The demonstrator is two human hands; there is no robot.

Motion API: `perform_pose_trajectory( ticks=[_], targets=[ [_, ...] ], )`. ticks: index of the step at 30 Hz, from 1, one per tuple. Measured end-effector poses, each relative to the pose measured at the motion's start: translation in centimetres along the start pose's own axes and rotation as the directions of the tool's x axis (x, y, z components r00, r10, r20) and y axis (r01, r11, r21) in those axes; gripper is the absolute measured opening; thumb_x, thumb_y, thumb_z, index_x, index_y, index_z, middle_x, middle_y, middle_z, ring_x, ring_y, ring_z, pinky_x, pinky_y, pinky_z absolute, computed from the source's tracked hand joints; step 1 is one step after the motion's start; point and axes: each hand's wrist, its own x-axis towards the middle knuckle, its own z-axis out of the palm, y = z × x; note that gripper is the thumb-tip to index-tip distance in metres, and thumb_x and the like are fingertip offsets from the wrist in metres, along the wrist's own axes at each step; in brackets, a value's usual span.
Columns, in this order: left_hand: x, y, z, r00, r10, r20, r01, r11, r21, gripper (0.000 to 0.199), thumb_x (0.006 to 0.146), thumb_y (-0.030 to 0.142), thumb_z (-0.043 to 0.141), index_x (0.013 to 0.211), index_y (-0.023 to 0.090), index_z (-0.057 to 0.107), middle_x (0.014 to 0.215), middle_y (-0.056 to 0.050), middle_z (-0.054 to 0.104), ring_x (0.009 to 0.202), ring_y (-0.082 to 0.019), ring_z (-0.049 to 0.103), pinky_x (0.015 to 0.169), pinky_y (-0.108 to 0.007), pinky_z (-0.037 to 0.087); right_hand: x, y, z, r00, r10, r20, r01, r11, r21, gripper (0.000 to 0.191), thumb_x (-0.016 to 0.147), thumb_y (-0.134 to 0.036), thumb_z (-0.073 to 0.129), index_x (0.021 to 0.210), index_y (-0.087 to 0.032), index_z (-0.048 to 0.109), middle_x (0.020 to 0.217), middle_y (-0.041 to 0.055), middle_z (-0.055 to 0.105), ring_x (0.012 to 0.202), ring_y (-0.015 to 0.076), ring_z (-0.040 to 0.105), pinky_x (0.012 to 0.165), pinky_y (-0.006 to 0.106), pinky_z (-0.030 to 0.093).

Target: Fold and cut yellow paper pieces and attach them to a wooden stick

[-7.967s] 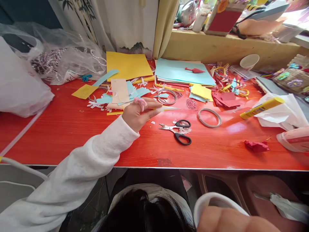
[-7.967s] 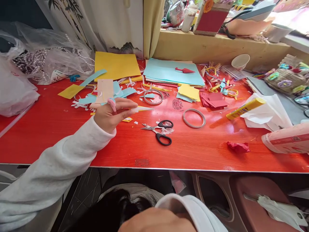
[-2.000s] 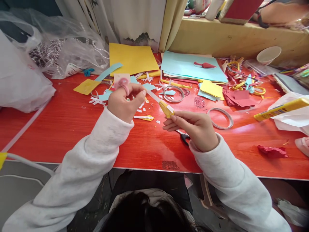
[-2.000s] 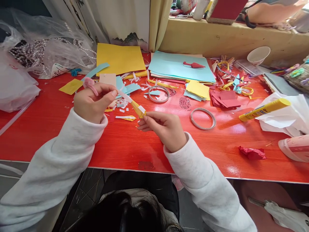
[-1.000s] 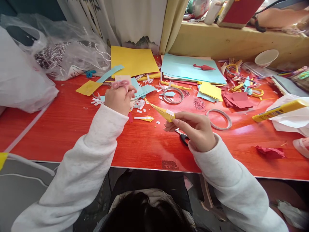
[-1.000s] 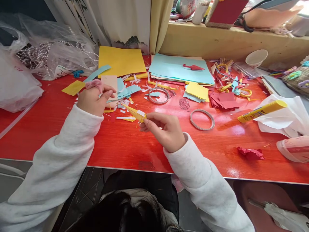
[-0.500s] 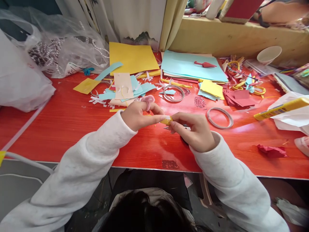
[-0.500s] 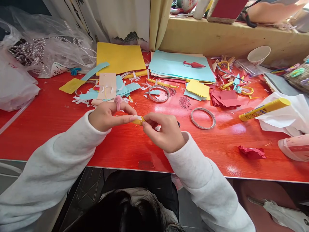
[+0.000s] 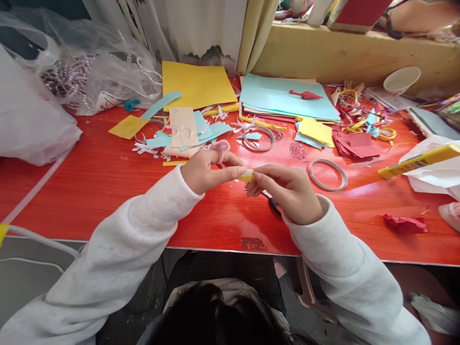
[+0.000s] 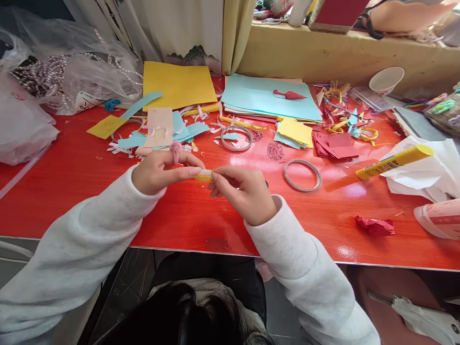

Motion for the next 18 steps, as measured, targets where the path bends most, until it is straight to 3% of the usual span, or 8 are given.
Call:
perform_pose_trajectory(
  ticks=[5, 10, 18],
  targets=[
    [0.1, -0.15, 0.22, 0.999, 0.016, -0.04, -0.018, 0.998, -0.061, 0.019, 0.071, 0.036, 0.064, 0.07, 0.017, 0.064, 0.073, -0.002, 0.066, 0.078, -0.014, 0.055, 0.081, -0.032, 0.044, 0.06, -0.42, -0.05, 0.996, 0.084, 0.028, -0.088, 0.986, 0.142, 0.022, 0.079, -0.034, 0.059, 0.076, -0.014, 0.066, 0.065, 0.004, 0.068, 0.06, 0.0136, 0.067, 0.06, 0.026, 0.058],
    [0.11, -0.59, 0.39, 0.994, 0.062, -0.093, -0.065, 0.998, -0.022, 0.017, 0.072, 0.036, 0.063, 0.069, 0.019, 0.065, 0.071, -0.001, 0.066, 0.082, -0.015, 0.056, 0.086, -0.035, 0.042, 0.18, -0.62, -0.16, 0.988, 0.142, 0.061, -0.152, 0.965, 0.213, 0.02, 0.073, -0.032, 0.067, 0.079, -0.014, 0.067, 0.067, 0.0033, 0.069, 0.059, 0.0128, 0.067, 0.057, 0.023, 0.058],
    [0.16, -0.68, 0.3, 0.996, 0.055, -0.075, -0.058, 0.998, -0.035, 0.009, 0.073, 0.027, 0.06, 0.068, 0.021, 0.063, 0.07, 0.002, 0.065, 0.074, -0.012, 0.054, 0.077, -0.034, 0.045, 0.2, -0.76, -0.31, 0.978, 0.178, 0.104, -0.201, 0.941, 0.273, 0.021, 0.074, -0.034, 0.066, 0.081, -0.015, 0.069, 0.07, 0.0044, 0.071, 0.063, 0.015, 0.069, 0.062, 0.027, 0.059]
  ],
)
